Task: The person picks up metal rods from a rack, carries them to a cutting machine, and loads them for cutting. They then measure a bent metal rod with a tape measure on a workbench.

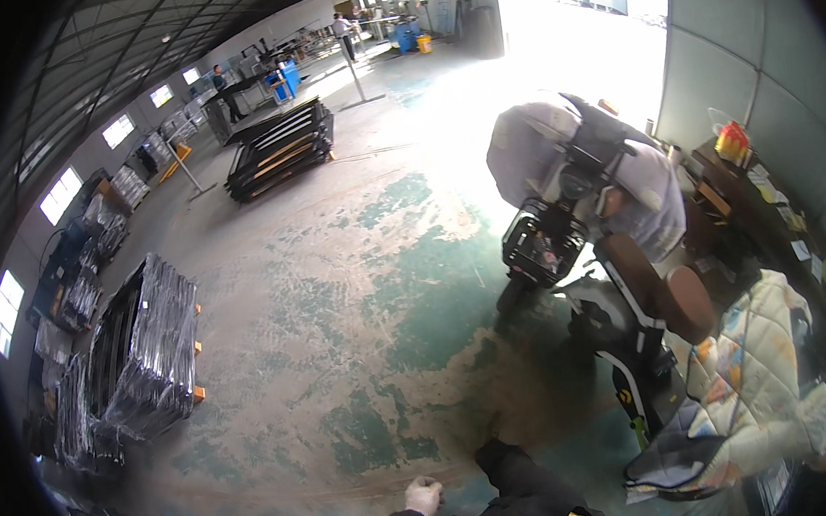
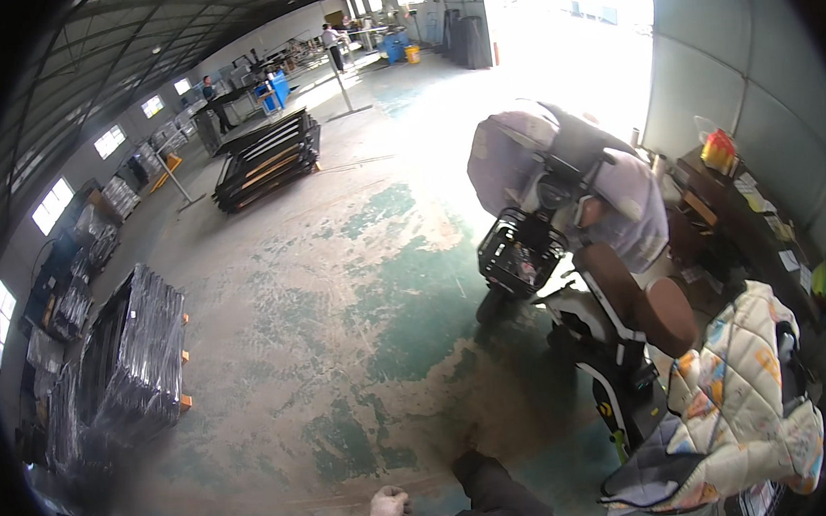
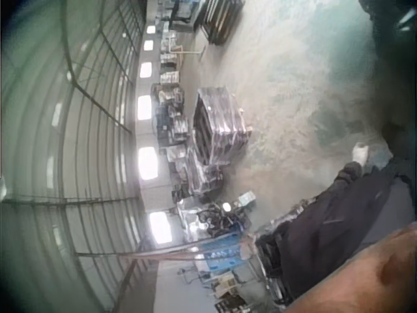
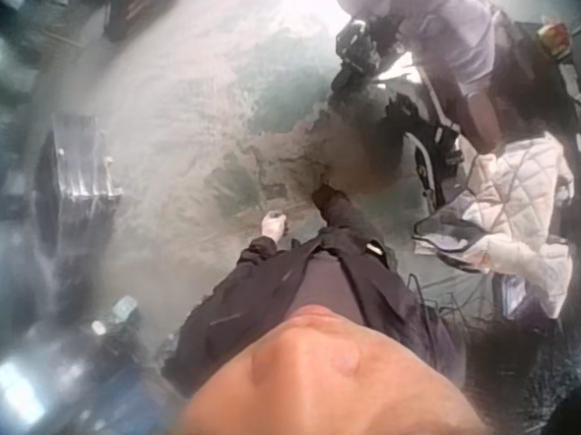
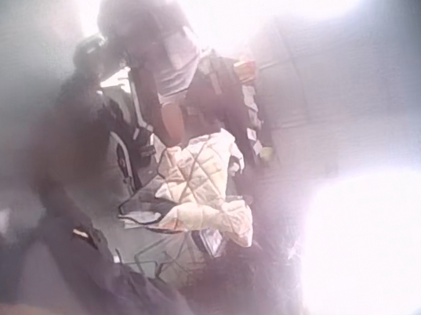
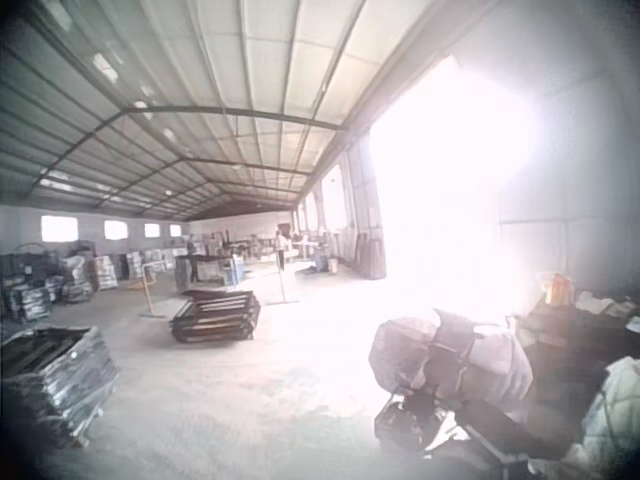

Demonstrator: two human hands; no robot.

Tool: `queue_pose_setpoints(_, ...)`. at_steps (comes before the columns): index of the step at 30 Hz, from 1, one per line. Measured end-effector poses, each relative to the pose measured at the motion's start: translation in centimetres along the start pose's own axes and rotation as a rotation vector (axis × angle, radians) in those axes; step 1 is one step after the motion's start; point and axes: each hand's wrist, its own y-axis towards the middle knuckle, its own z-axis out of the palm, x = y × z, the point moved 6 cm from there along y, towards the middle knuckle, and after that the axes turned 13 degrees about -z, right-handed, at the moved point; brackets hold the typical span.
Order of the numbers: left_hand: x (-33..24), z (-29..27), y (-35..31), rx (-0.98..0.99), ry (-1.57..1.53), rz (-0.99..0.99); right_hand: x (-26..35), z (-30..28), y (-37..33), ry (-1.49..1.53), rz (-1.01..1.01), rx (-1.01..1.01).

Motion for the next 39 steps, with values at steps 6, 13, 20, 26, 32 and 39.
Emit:
queue_pose_setpoints(6, -8.9, -5.0, 5.6, 0.193, 0.524, 0.119, 25.0, -6.9, 16.5, -0.452, -0.680, -0.303)
queue_pose_setpoints(13, -27.5, -22.9, 14.3, -0.273, -0.242, 0.052, 77.8, -22.3, 26.7, -0.009, -0.755, -0.342)
queue_pose_setpoints(20, -30.4, -29.4, 30.4, -0.377, 0.193, -0.367, 114.3, -19.6, 29.1, 0.025, -1.014, -0.097)
queue_pose_setpoints(26, -44.6, -34.1, 44.0, -0.098, 0.543, -0.406, 114.4, -15.4, 38.1, -0.118, -0.554, -0.079)
queue_pose_setpoints(32, -70.0, -48.0, 58.7, -0.218, 0.230, -0.405, 107.6, -14.3, 44.1, -0.295, -0.066, 0.120)
queue_pose_setpoints(39, -99.0, -55.2, 70.8, -0.485, 0.032, -0.192, 124.6, -15.6, 65.1, -0.384, -0.160, 0.108)
